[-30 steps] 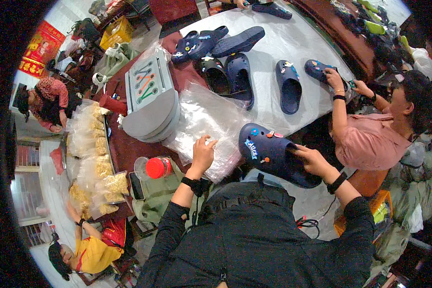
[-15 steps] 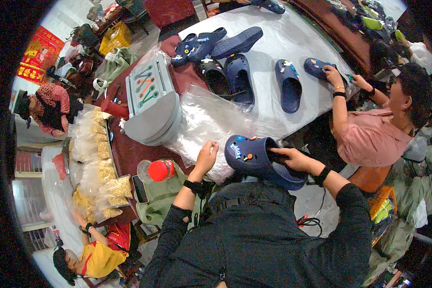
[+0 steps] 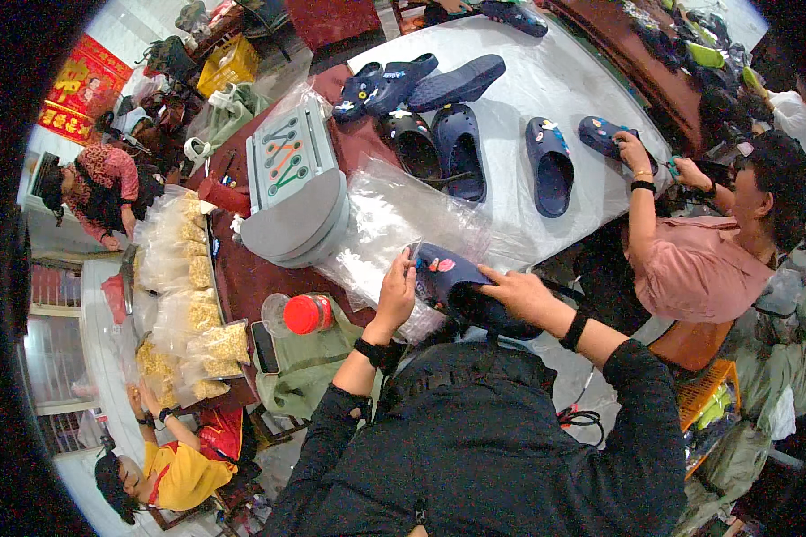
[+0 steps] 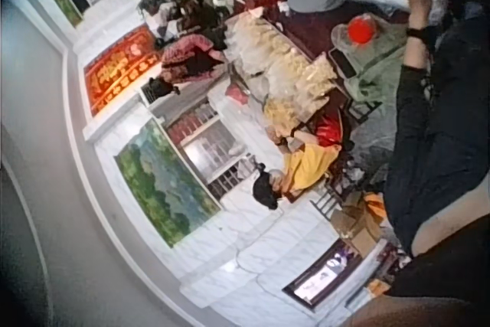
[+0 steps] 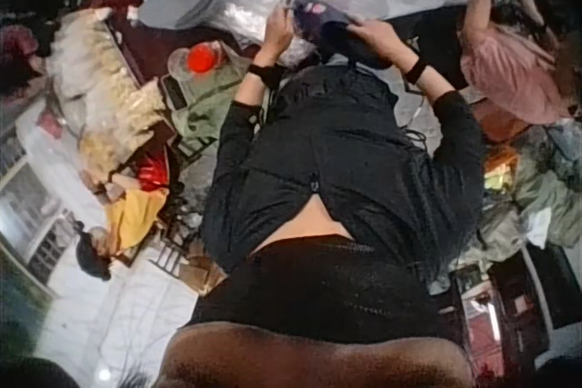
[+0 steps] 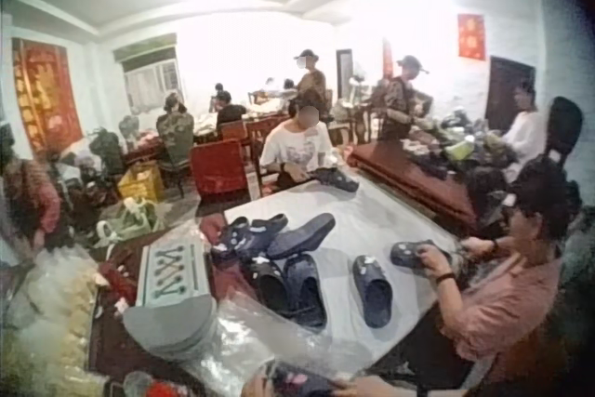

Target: Packaging blue shoes into individual plastic bags and sealing them with a heat sealer machine.

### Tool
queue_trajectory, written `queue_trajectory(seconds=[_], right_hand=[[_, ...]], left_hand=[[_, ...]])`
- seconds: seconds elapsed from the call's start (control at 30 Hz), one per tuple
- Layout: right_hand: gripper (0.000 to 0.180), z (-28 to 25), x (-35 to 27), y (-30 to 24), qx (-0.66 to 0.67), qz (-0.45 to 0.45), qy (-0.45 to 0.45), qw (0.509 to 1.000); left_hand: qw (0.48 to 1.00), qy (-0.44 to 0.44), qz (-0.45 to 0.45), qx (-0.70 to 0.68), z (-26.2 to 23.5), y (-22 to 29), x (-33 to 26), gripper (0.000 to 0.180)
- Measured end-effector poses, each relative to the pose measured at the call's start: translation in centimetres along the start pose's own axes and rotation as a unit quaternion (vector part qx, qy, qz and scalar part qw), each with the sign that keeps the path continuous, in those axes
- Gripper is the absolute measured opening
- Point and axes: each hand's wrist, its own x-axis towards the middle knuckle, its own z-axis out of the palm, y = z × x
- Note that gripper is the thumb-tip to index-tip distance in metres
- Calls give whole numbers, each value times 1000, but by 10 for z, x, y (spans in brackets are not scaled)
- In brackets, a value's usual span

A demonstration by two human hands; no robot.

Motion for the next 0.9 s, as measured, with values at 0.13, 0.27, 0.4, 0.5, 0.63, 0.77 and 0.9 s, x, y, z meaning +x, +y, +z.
queue_trajectory(seconds=[0.13, 0.27, 0.4, 0.5, 0.63, 0.77, 0.9], right_hand=[[44, 7, 14, -19, -53, 8, 5, 999], [47, 11, 22, -28, -23, 26, -1, 999], [58, 19, 20, -25, 3, -13, -25, 1000], [61, 20, 20, -29, 8, -22, -40, 999], [48, 26, 21, -34, -3, 9, 13, 1000], [34, 24, 25, -41, -18, 17, 66, 997], [28, 21, 36, -42, -37, -23, 108, 993]], left_hand=[[998, 21, -13, 63, 2, 11, 2, 62], [994, 24, -3, 107, 2, -5, 1, 65], [991, 26, -71, 107, 1, 12, 3, 65], [979, 25, -123, 158, 8, 18, 7, 58], [957, -35, -119, 263, 16, 21, 7, 45], [953, -68, -96, 280, 23, 37, 7, 44], [955, -56, -107, 272, 24, 45, 6, 50]])
